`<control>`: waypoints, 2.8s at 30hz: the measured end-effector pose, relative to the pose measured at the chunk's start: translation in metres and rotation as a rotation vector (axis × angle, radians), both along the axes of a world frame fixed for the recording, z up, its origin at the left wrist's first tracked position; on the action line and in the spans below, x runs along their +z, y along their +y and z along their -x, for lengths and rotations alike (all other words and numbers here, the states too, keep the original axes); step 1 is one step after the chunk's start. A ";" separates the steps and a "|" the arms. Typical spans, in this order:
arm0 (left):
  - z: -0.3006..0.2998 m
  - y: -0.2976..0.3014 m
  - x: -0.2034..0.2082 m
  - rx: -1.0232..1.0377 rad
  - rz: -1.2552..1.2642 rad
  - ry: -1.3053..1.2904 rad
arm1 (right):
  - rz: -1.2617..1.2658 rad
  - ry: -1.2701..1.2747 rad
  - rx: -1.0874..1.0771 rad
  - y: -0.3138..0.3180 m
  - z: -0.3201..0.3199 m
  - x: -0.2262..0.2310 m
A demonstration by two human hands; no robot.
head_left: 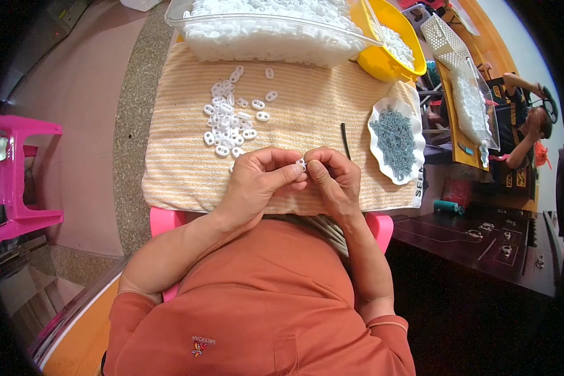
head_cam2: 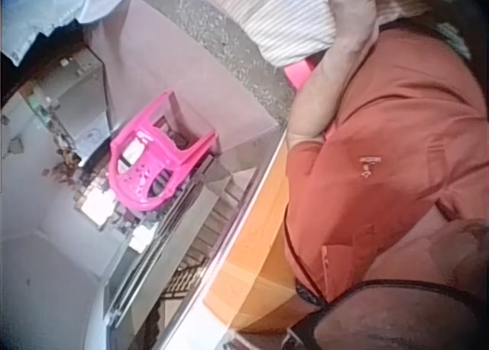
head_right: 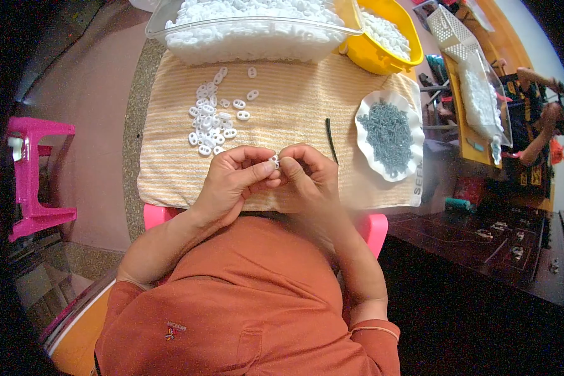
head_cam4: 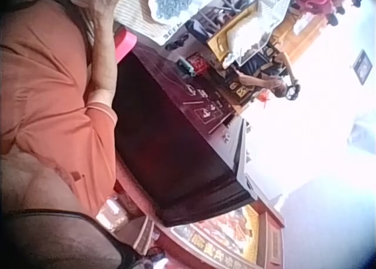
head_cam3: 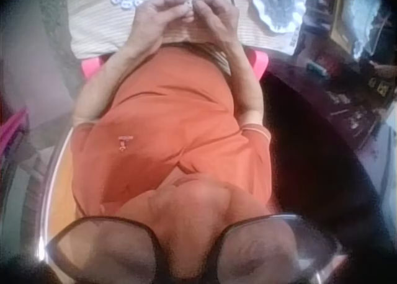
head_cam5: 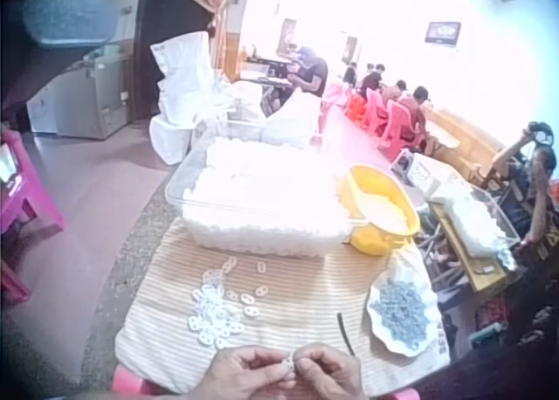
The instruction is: Assembling small white plastic hardware components by manually inserting tiny metal pins.
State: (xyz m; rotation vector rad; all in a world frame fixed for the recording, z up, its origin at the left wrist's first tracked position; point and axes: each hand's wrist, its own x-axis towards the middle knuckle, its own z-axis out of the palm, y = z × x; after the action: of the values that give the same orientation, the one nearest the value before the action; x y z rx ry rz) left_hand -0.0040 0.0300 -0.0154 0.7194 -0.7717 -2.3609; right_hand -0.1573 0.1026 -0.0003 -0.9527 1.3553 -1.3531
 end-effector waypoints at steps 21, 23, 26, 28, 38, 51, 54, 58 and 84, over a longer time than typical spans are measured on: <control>0.001 0.001 0.000 0.001 -0.035 -0.018 | -0.065 -0.175 -0.027 -0.002 -0.002 -0.001; 0.001 0.001 0.000 0.000 -0.044 -0.017 | -0.075 -0.203 -0.031 -0.002 -0.003 0.001; 0.001 0.001 0.000 -0.001 -0.042 -0.012 | -0.065 -0.233 -0.021 -0.002 -0.002 0.001; 0.001 0.001 0.000 0.001 -0.041 -0.011 | -0.076 -0.234 -0.025 -0.002 -0.002 0.001; 0.002 0.002 0.001 0.005 -0.063 -0.010 | -0.084 -0.286 -0.024 -0.002 -0.002 0.001; 0.004 0.007 0.001 0.065 0.029 -0.060 | 0.006 0.092 -0.043 0.002 -0.004 -0.008; 0.004 0.007 0.001 0.070 0.043 -0.075 | -0.001 0.109 -0.048 0.002 -0.003 -0.008; 0.004 0.006 -0.002 0.076 0.030 -0.054 | -0.024 -0.005 -0.027 0.001 -0.001 -0.005; 0.002 0.003 0.002 0.040 0.002 -0.008 | -0.099 -0.158 0.003 -0.001 0.005 0.002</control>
State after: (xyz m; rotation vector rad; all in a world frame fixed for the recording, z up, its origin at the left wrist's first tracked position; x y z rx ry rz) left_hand -0.0058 0.0335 -0.0138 0.7373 -0.7563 -2.3223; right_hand -0.1627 0.1021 0.0018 -0.7648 1.2876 -1.3176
